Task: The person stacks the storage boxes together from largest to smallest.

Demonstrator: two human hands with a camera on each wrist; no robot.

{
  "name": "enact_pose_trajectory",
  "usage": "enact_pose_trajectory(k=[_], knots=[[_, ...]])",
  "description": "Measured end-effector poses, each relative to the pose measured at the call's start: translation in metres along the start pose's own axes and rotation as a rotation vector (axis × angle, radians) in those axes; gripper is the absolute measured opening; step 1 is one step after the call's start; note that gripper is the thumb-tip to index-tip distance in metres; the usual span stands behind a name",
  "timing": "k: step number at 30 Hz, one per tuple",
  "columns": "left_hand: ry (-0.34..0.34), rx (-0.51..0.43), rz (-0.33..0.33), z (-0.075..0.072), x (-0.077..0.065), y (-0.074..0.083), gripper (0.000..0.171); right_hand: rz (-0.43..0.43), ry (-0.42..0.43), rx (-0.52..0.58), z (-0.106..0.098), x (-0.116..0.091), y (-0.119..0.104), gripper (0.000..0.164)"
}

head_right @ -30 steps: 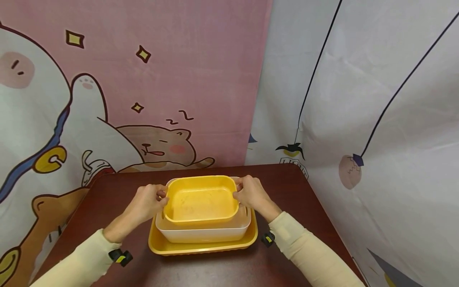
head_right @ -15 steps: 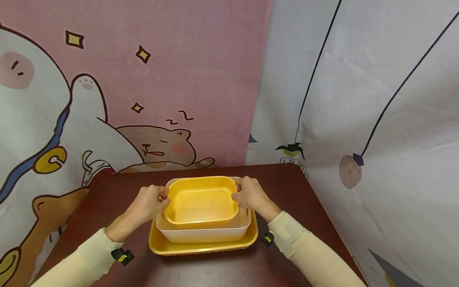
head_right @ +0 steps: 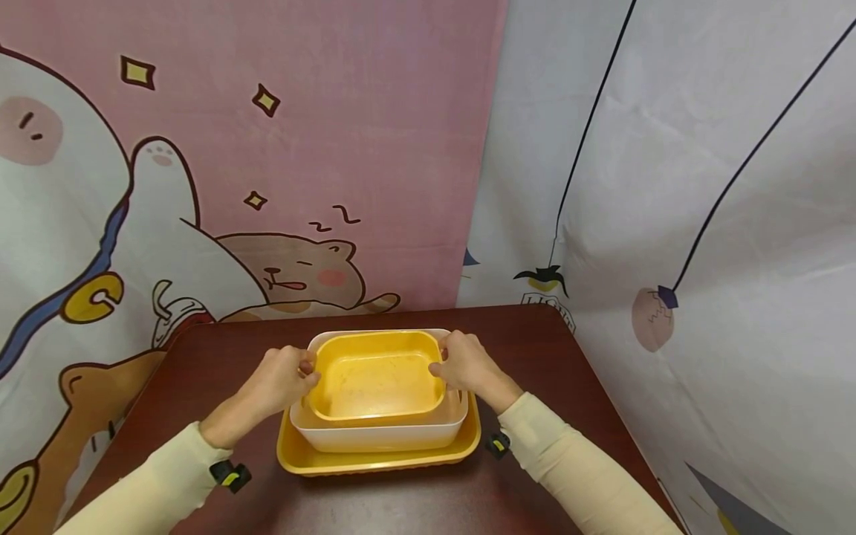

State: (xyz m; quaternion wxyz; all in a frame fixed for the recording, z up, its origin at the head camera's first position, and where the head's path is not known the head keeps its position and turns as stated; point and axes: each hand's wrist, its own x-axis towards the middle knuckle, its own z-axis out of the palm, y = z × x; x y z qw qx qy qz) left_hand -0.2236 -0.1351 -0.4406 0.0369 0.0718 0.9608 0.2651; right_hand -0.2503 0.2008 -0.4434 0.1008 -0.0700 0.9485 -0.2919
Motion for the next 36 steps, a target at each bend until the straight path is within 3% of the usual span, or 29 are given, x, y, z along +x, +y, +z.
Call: enact_pose_trajectory(k=[7, 21, 29, 36], knots=[[-0.035, 0.003, 0.008, 0.0013, 0.0005, 0.0018, 0.033, -0.003, -0.025, -0.033, 0.0015, 0.0018, 0.0018, 0.021], [-0.06, 0.014, 0.003, 0.0046, -0.0007, 0.0058, 0.034, -0.013, -0.022, -0.047, 0.0028, 0.0012, -0.0025, 0.023], [-0.088, -0.003, -0.029, 0.0063, -0.002, 0.0089, 0.021, 0.021, -0.052, -0.03, 0.0052, -0.0011, -0.0061, 0.025], [-0.136, -0.003, -0.052, 0.0066, -0.002, 0.0095, 0.034, 0.04, -0.076, -0.015, 0.0083, -0.0027, -0.0081, 0.025]])
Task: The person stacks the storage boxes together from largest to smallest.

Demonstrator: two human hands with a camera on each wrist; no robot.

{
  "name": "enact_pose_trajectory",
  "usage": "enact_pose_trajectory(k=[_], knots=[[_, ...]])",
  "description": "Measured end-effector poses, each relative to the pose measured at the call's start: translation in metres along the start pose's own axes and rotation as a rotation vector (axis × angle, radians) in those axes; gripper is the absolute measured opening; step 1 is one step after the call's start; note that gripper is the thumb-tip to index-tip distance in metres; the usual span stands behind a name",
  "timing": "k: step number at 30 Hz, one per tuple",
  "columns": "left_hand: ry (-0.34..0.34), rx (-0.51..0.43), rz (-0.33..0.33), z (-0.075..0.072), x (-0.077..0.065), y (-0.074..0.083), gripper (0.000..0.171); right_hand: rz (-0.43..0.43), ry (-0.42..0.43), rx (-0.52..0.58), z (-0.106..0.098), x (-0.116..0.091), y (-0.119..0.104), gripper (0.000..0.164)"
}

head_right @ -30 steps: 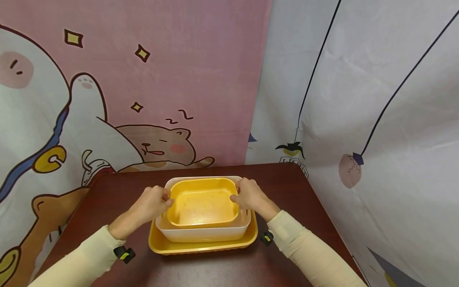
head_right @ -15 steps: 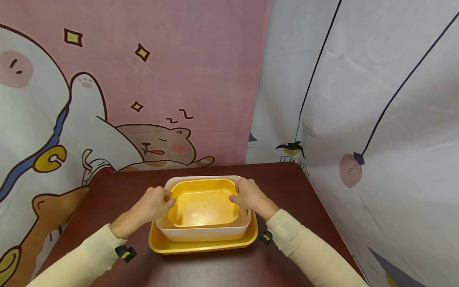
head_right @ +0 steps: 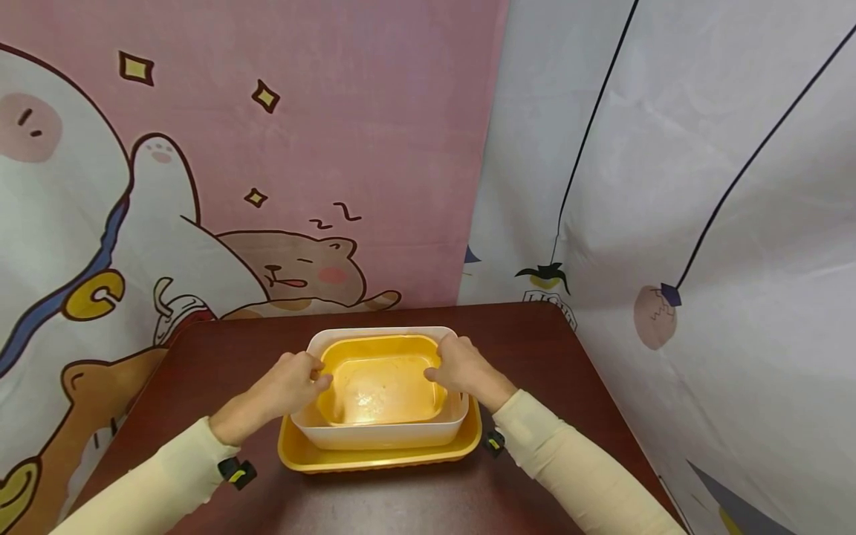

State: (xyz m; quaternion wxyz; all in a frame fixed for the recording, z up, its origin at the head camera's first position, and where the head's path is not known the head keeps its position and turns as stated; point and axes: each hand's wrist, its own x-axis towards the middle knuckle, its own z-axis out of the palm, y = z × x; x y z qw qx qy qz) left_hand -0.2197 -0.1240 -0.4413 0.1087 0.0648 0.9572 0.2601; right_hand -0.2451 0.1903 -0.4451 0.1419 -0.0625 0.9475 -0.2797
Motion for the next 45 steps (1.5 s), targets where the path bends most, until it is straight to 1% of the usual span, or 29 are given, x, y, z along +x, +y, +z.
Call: enact_pose_trajectory(k=[4, 6, 11, 15, 24, 29, 33, 38, 45], knots=[[-0.03, 0.008, -0.01, 0.001, -0.001, 0.001, 0.05, -0.002, -0.008, -0.011, 0.002, 0.001, 0.0, 0.026], [-0.044, 0.002, -0.02, 0.002, -0.001, 0.002, 0.053, -0.005, -0.007, -0.013, 0.002, 0.001, 0.0, 0.029], [-0.057, -0.012, -0.015, 0.003, -0.003, 0.002, 0.055, 0.0, -0.001, -0.013, 0.003, 0.0, 0.0, 0.052], [-0.06, -0.018, -0.006, 0.004, -0.003, 0.002, 0.056, 0.005, -0.003, -0.014, 0.005, 0.0, 0.0, 0.06], [-0.051, -0.006, 0.008, 0.005, -0.005, 0.0, 0.056, -0.008, 0.001, -0.017, 0.005, -0.001, -0.001, 0.061], [-0.04, 0.013, 0.034, 0.005, -0.007, 0.0, 0.056, -0.011, -0.004, -0.023, 0.006, -0.002, 0.0, 0.058], [-0.02, 0.032, 0.058, 0.005, -0.009, 0.0, 0.055, -0.014, 0.003, -0.03, 0.005, -0.002, 0.002, 0.057], [0.003, 0.049, 0.069, 0.005, -0.01, 0.0, 0.054, -0.018, 0.01, -0.022, 0.005, -0.003, 0.005, 0.053], [0.044, 0.026, 0.081, 0.008, -0.012, 0.0, 0.049, -0.026, 0.023, -0.006, 0.005, -0.006, 0.007, 0.05]])
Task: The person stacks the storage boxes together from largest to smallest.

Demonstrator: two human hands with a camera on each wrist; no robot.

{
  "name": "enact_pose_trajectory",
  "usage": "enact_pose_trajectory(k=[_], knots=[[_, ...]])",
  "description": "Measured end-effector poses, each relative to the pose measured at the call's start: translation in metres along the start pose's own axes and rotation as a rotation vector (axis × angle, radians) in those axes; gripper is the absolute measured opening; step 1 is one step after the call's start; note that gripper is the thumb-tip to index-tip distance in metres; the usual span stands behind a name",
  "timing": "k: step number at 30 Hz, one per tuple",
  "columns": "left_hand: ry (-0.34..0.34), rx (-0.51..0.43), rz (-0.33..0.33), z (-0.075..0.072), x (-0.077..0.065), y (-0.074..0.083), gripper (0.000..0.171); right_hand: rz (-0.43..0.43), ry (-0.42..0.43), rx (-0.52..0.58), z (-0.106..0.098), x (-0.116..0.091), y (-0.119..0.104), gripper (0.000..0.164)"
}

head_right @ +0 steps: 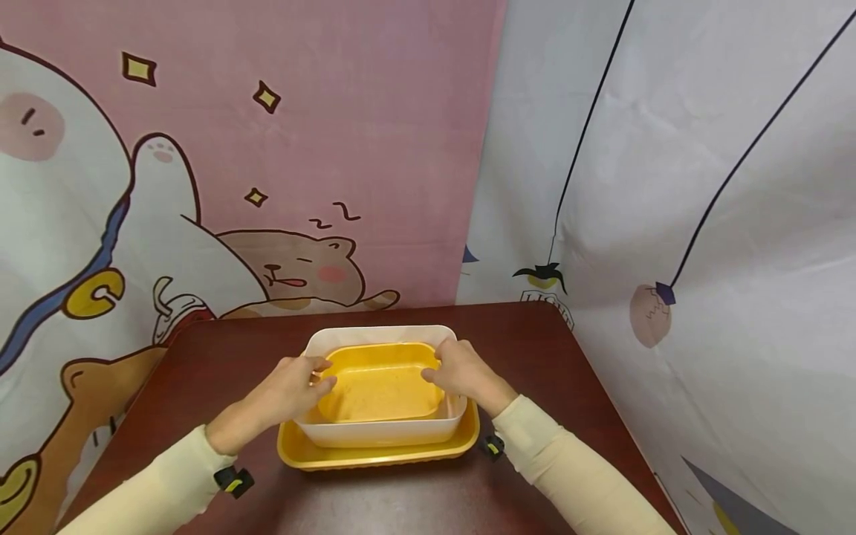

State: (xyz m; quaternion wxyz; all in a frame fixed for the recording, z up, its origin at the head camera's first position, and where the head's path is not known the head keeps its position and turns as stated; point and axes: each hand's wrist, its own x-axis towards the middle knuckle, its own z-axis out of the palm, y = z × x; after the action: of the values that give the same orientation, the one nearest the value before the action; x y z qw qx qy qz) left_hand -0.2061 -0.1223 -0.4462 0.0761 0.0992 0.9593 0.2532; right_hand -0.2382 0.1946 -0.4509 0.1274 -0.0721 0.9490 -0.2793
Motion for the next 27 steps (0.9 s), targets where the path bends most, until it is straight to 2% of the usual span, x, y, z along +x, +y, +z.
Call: enact_pose_trajectory(k=[6, 13, 21, 27], knots=[[0.051, -0.029, 0.02, 0.001, -0.001, 0.001, 0.044, -0.032, 0.035, 0.014, 0.0, 0.0, 0.001, 0.042], [0.098, -0.042, 0.03, 0.003, -0.003, -0.001, 0.043, -0.048, 0.09, 0.052, 0.003, -0.003, 0.007, 0.04], [0.192, -0.018, 0.103, 0.005, -0.004, -0.007, 0.04, -0.082, 0.168, 0.119, -0.001, -0.007, 0.014, 0.038], [0.262, 0.001, 0.14, 0.005, -0.005, -0.014, 0.039, -0.149, 0.229, 0.145, -0.002, -0.01, 0.02, 0.034]])
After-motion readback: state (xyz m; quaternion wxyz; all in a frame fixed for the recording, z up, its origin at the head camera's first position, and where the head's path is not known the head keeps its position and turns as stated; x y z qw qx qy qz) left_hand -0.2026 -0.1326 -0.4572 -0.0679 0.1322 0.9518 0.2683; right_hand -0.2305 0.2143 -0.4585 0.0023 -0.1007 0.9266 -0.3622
